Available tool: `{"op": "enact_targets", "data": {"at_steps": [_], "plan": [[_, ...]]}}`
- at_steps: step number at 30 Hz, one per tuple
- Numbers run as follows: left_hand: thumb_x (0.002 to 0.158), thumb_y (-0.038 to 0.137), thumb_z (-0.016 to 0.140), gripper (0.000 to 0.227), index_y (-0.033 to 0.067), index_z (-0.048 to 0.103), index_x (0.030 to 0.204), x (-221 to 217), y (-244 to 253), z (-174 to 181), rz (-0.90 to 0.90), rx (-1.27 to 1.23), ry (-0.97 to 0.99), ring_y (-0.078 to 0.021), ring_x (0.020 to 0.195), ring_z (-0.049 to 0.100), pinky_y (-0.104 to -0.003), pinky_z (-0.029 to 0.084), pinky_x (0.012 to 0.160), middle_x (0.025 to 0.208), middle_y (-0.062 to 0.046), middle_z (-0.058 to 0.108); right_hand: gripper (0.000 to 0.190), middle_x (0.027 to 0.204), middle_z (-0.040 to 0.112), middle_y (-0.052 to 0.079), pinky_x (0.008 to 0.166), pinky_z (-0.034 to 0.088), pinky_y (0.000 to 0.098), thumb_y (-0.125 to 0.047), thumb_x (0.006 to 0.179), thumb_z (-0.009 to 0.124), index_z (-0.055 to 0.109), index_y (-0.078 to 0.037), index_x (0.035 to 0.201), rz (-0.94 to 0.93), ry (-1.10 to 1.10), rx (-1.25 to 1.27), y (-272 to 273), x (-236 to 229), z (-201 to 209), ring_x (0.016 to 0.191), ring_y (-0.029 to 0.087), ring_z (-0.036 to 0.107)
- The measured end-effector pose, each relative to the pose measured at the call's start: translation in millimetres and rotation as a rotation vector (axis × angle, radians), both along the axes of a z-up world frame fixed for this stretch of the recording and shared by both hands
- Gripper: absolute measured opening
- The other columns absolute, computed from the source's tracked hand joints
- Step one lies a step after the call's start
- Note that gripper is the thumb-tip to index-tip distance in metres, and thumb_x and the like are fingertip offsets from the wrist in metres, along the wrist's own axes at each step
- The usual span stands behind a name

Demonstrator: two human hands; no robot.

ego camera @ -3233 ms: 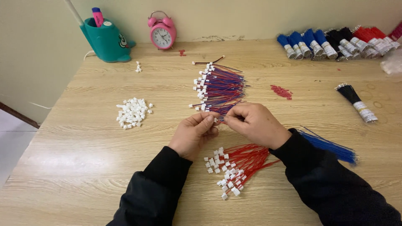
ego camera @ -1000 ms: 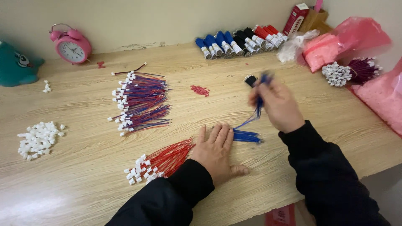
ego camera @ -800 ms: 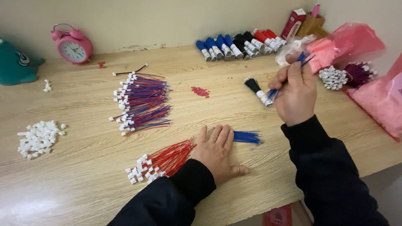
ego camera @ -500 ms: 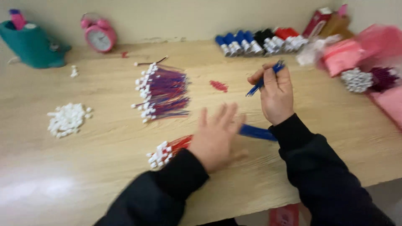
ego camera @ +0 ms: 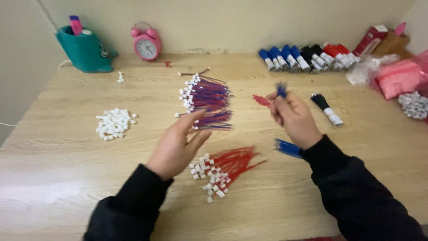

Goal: The person repeatedly picks up small white plastic connectors and red or blue wires, then inserts the wire ends into the connectors by hand. The assembled pieces are placed into a growing pile on the table. The person alternates between red and blue wires throughout the process.

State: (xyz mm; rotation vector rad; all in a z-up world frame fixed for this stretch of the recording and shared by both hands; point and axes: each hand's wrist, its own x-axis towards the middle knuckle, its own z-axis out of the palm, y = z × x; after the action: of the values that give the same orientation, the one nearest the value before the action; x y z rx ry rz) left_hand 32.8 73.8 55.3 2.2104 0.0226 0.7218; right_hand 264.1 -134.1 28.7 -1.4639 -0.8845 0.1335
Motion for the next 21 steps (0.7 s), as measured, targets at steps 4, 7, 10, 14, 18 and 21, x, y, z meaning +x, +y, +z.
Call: {"op": "enact_targets", "data": {"at_steps": [4, 7, 10, 14, 18, 21], "plan": [[0.094, 0.015, 0.058, 0.039, 0.0037, 0.056, 0.132, 17.4, -8.3, 5.8, -0.043, -0.076, -0.118, -0.0396, 0.117, 0.059, -0.048, 0.047, 0.097, 0.12, -0.022, 0.065, 0.023, 0.056, 0.047, 0.002, 0.041, 0.031, 0.0161, -0.021, 0.106, 0.042, 0.059, -0.007, 0.11, 0.115, 0.009, -0.067, 28.9, -31.8, 10.1, 0.044, 0.006, 0.038], [0.094, 0.018, 0.06, 0.029, 0.0122, 0.065, 0.121, 27.2, -0.5, -2.8, 0.013, -0.03, -0.146, -0.0312, 0.11, 0.065, -0.043, 0.052, 0.09, 0.11, -0.012, 0.07, 0.023, 0.056, 0.051, -0.001, 0.043, 0.03, 0.0165, -0.022, 0.104, 0.045, 0.063, -0.009, 0.099, 0.249, -0.09, -0.238, 47.1, -50.6, 27.6, 0.047, 0.005, 0.037], [0.088, 0.025, 0.069, 0.023, 0.0215, 0.071, 0.11, 24.5, 16.1, -16.9, 0.158, -0.003, 0.035, -0.0221, 0.087, 0.071, -0.034, 0.055, 0.075, 0.09, 0.0, 0.073, 0.031, 0.045, 0.046, 0.0, 0.043, 0.035, 0.0234, -0.023, 0.102, 0.05, 0.063, -0.009, 0.078, 0.226, -0.173, -0.426, 60.5, -66.7, 36.3, 0.042, 0.012, 0.037], [0.082, 0.027, 0.068, 0.025, 0.0179, 0.073, 0.105, 7.3, 26.4, -33.4, 0.084, 0.065, 0.381, -0.0301, 0.084, 0.071, -0.043, 0.055, 0.072, 0.084, -0.005, 0.075, 0.027, 0.048, 0.044, -0.002, 0.046, 0.032, 0.0198, -0.018, 0.101, 0.052, 0.062, -0.007, 0.078, 0.287, -0.093, -0.37, 74.7, -77.2, 20.3, 0.047, 0.008, 0.034], [0.076, 0.035, 0.072, 0.032, 0.0207, 0.074, 0.105, 1.4, 24.9, -47.1, -0.03, 0.112, 0.566, -0.0284, 0.085, 0.072, -0.041, 0.056, 0.075, 0.085, -0.005, 0.075, 0.018, 0.053, 0.054, 0.0, 0.049, 0.038, 0.02, -0.016, 0.099, 0.057, 0.065, -0.008, 0.085, 0.348, -0.003, -0.36, 82.2, -66.9, -24.1, 0.049, 0.007, 0.044], [0.08, 0.042, 0.067, 0.033, 0.0212, 0.074, 0.105, 4.9, 18.9, -36.9, -0.023, 0.196, 0.617, -0.0323, 0.093, 0.069, -0.043, 0.055, 0.079, 0.09, -0.008, 0.072, 0.014, 0.058, 0.057, 0.002, 0.056, 0.042, 0.0227, -0.018, 0.097, 0.059, 0.064, -0.006, 0.093, 0.366, -0.011, -0.383, 83.7, -63.1, -32.0, 0.055, 0.01, 0.047]]}}
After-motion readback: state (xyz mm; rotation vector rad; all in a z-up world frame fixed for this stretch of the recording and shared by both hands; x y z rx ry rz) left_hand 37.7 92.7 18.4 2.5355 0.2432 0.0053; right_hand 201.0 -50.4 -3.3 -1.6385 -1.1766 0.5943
